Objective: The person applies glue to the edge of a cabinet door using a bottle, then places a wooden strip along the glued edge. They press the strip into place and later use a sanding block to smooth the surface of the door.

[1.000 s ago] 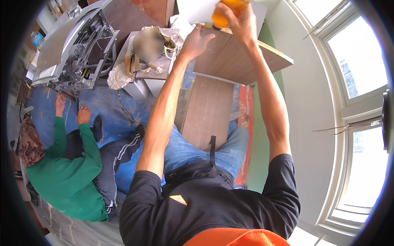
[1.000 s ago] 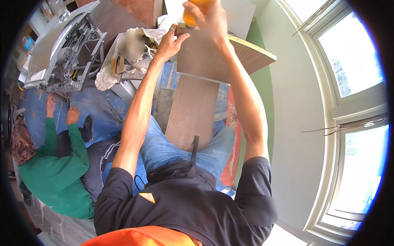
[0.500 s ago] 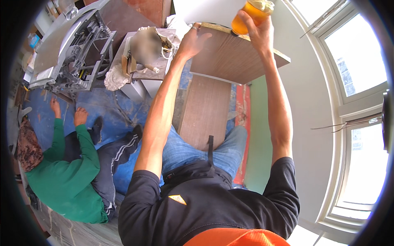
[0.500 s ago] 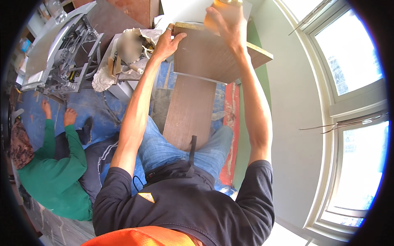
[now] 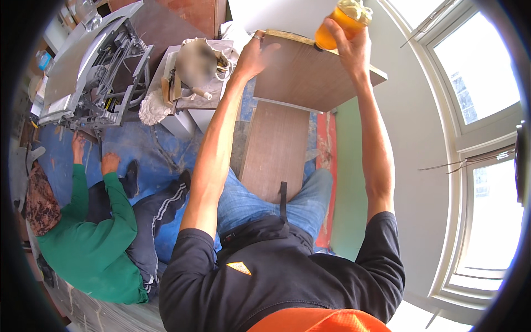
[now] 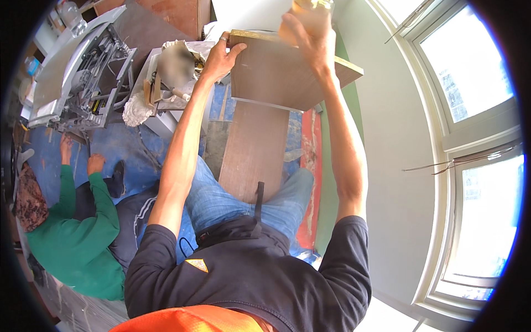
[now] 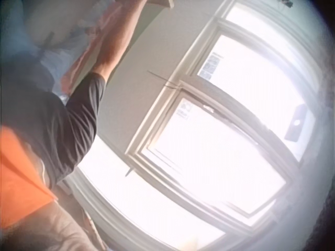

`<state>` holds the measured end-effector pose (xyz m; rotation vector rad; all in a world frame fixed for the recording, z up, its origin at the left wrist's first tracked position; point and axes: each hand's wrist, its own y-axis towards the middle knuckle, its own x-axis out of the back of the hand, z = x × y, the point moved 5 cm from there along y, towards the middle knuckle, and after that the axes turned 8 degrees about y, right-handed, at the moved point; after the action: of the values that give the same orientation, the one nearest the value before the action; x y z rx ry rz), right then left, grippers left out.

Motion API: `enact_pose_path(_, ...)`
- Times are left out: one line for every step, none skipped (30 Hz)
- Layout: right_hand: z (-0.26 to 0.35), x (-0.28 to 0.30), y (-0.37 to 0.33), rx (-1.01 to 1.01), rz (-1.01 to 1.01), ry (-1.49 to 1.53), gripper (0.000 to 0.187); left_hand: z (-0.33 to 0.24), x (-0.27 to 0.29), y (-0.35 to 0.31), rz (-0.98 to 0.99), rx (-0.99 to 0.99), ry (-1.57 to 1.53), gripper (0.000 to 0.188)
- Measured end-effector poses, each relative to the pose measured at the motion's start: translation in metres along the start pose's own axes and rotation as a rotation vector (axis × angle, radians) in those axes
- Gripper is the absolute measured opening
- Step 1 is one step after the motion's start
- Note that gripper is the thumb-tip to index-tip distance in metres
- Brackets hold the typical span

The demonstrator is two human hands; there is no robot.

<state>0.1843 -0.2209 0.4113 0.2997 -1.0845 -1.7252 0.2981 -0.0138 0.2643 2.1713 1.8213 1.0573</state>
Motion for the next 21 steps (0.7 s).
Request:
enact_pose_path(0.0,-0.008,0.001,-0.031,0.001,0.018,0.05,-0.001,0.0,0.0,-0.007,-0.014,0.007,0.061)
enact_pose_path(0.0,-0.019,0.003,-0.061,0.002,0.039,0.049,-0.001,0.001,0.0,-0.015,-0.028,0.016,0.061)
enact_pose_path(0.001,-0.029,0.005,-0.091,0.004,0.06,0.049,0.001,0.002,-0.001,-0.01,-0.018,0.027,0.061)
enact_pose_path(0.005,-0.039,0.01,-0.06,0.059,0.016,0.048,0.001,0.003,-0.001,-0.015,-0.029,0.026,0.062)
enact_pose_path(0.007,-0.044,0.012,-0.052,0.054,0.093,0.045,0.003,0.003,-0.001,-0.006,-0.017,0.026,0.062)
enact_pose_path(0.009,-0.047,0.013,-0.044,0.051,0.167,0.043,0.005,0.002,-0.001,0.003,-0.005,0.015,0.062)
enact_pose_path(0.01,-0.048,0.014,-0.037,0.049,0.239,0.042,0.006,0.002,-0.001,-0.004,-0.008,0.024,0.062)
enact_pose_path(0.011,-0.041,0.012,-0.026,0.032,0.194,0.041,0.006,0.001,0.0,-0.014,-0.011,0.024,0.062)
enact_pose_path(0.01,-0.032,0.011,-0.027,0.041,0.128,0.042,0.007,0.001,0.0,-0.016,0.003,0.019,0.062)
enact_pose_path(0.009,-0.02,0.008,-0.029,0.05,0.06,0.045,0.006,0.001,0.0,-0.041,-0.019,0.058,0.058)
enact_pose_path(0.006,-0.009,0.005,-0.033,0.059,-0.009,0.048,0.006,0.001,0.0,-0.054,-0.023,0.092,0.055)
enact_pose_path(0.0,0.006,-0.003,-0.107,0.008,0.023,0.049,0.006,0.0,0.0,-0.065,-0.026,0.126,0.051)
enact_pose_path(0.0,0.02,-0.003,-0.058,0.029,-0.031,0.053,0.005,0.0,0.0,-0.058,-0.042,0.097,0.051)
enact_pose_path(-0.003,0.031,-0.006,-0.063,-0.015,-0.013,0.05,0.004,-0.001,0.0,-0.05,-0.057,0.067,0.052)
enact_pose_path(-0.006,0.04,-0.01,-0.048,-0.057,0.011,0.048,0.002,-0.001,-0.001,-0.052,-0.084,0.034,0.052)
enact_pose_path(-0.008,0.046,-0.011,-0.045,-0.063,-0.007,0.048,0.003,-0.001,0.0,-0.055,-0.07,0.077,0.052)
enact_pose_path(-0.01,0.049,-0.011,-0.042,-0.07,-0.023,0.047,0.002,-0.002,0.0,-0.053,-0.076,0.064,0.052)
enact_pose_path(-0.012,0.05,-0.01,-0.084,-0.096,-0.052,0.047,0.003,-0.002,0.0,-0.05,-0.072,0.058,0.053)
enact_pose_path(-0.011,0.044,-0.009,-0.054,-0.058,-0.009,0.047,0.003,-0.001,0.001,-0.047,-0.062,0.055,0.053)
enact_pose_path(-0.011,0.037,-0.008,-0.071,-0.04,0.02,0.047,0.003,-0.001,0.001,-0.049,-0.067,0.067,0.053)
enact_pose_path(-0.011,0.027,-0.006,-0.089,-0.022,0.05,0.048,0.003,0.0,0.0,-0.05,-0.066,0.081,0.053)
